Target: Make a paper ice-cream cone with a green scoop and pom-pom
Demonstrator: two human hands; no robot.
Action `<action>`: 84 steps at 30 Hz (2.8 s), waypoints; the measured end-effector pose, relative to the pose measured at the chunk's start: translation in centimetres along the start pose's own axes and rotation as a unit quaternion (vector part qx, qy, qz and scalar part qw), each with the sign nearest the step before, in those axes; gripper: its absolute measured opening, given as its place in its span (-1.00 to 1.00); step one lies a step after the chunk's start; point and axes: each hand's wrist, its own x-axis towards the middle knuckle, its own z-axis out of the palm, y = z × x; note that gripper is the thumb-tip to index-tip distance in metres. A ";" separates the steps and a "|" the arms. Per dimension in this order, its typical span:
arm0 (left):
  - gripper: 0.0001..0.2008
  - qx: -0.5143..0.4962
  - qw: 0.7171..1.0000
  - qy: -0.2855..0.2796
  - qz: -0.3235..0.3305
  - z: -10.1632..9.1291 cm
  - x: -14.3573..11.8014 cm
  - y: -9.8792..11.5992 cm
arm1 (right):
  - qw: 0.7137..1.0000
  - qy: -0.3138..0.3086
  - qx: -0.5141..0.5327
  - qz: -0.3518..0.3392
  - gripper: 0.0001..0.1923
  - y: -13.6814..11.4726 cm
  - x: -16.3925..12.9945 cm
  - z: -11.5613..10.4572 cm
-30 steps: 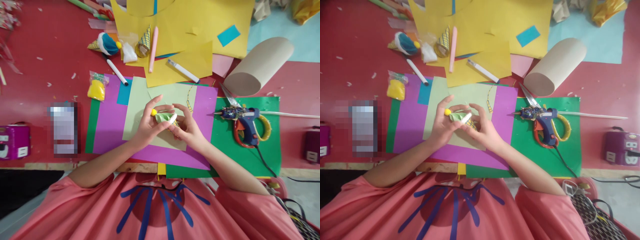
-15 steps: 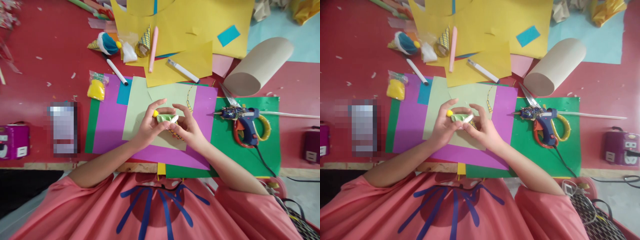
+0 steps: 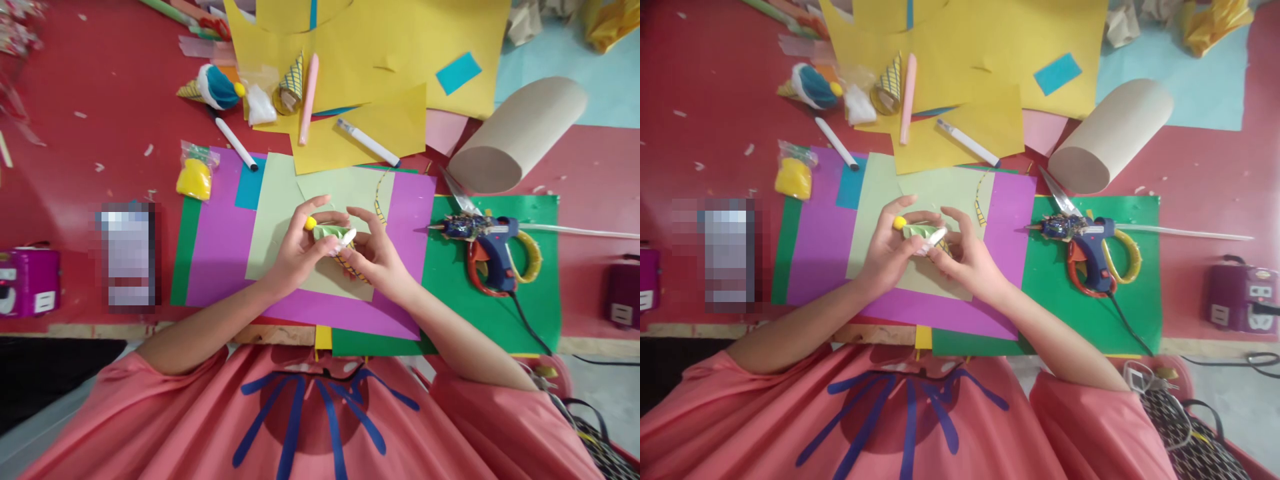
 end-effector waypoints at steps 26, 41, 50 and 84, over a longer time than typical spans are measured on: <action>-0.42 0.033 0.999 0.022 0.032 -0.1 0.4 0.2 | 0.997 0.047 -0.032 0.049 -0.33 -0.8 0.1 -0.1; -0.52 -0.013 1.000 0.025 -0.001 0.2 0.3 0.6 | 0.998 0.043 -0.044 0.021 -0.35 -0.8 0.1 0.0; -0.52 0.006 0.999 0.045 -0.019 0.2 0.4 0.5 | 0.999 0.026 -0.043 0.018 -0.36 -0.7 0.0 -0.3; -0.74 0.135 0.990 0.036 0.033 -0.4 -0.2 1.0 | 0.995 0.027 -0.099 0.005 -0.36 -1.0 0.0 -0.5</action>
